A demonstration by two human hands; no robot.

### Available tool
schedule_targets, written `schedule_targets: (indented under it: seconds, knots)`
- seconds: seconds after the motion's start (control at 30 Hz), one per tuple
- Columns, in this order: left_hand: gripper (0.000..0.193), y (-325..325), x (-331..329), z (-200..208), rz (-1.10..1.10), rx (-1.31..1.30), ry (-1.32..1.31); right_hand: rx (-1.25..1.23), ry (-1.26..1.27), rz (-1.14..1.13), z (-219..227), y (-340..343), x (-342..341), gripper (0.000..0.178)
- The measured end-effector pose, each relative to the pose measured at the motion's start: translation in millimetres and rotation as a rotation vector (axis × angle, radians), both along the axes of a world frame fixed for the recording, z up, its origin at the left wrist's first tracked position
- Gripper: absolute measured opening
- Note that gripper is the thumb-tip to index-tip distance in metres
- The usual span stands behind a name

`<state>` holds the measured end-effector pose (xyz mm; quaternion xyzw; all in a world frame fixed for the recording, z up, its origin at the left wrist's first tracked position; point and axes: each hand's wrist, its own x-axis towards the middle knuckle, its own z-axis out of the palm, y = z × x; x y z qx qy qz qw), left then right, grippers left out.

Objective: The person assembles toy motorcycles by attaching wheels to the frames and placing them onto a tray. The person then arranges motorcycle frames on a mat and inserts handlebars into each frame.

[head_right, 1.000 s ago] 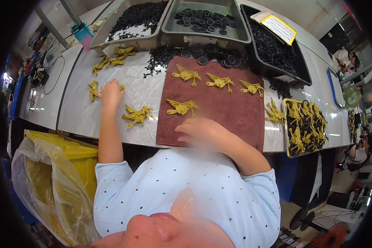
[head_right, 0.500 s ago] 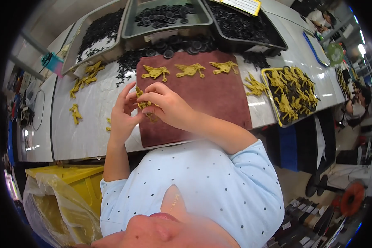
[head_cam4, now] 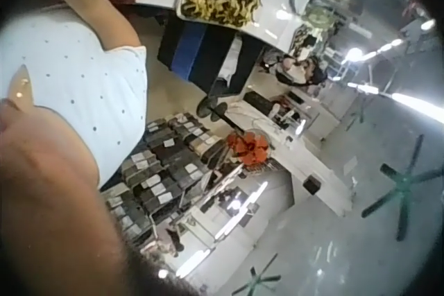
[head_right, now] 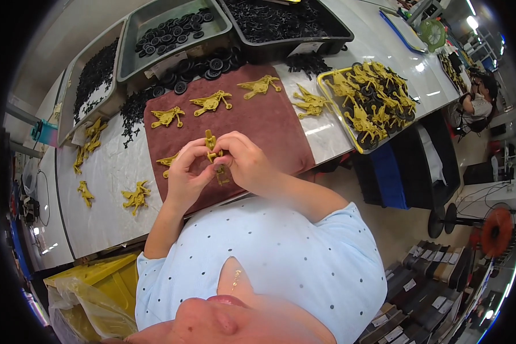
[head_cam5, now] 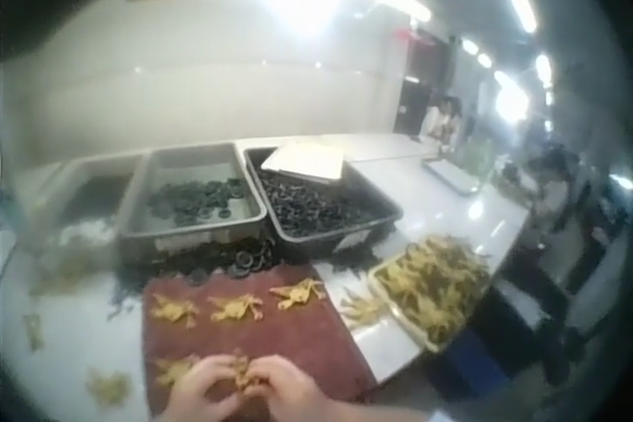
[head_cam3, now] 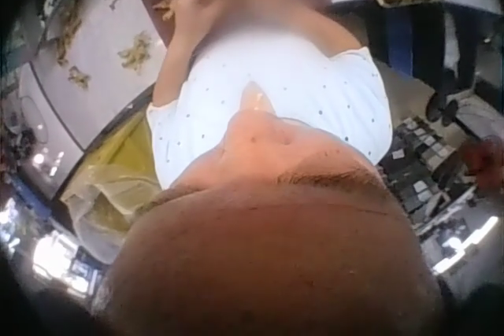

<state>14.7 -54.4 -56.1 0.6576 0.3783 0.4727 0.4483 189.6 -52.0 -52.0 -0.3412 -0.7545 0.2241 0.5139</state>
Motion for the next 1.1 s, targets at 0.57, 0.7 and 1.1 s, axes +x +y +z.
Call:
schedule_targets:
  seconds: [0.57,0.7,1.1]
  knots:
    - [0.019,12,64,-13,-0.167,-0.006,-0.121,-0.122,0.04,-0.235,-1,-20,51,0.011]
    - [0.013,23,47,-4,-0.02,-0.364,-0.391,-0.036,0.34,-0.465,-13,-9,85,0.007]
    - [0.016,60,55,-69,0.529,-0.157,-0.127,0.01,-0.727,-0.598,-25,21,158,0.021]
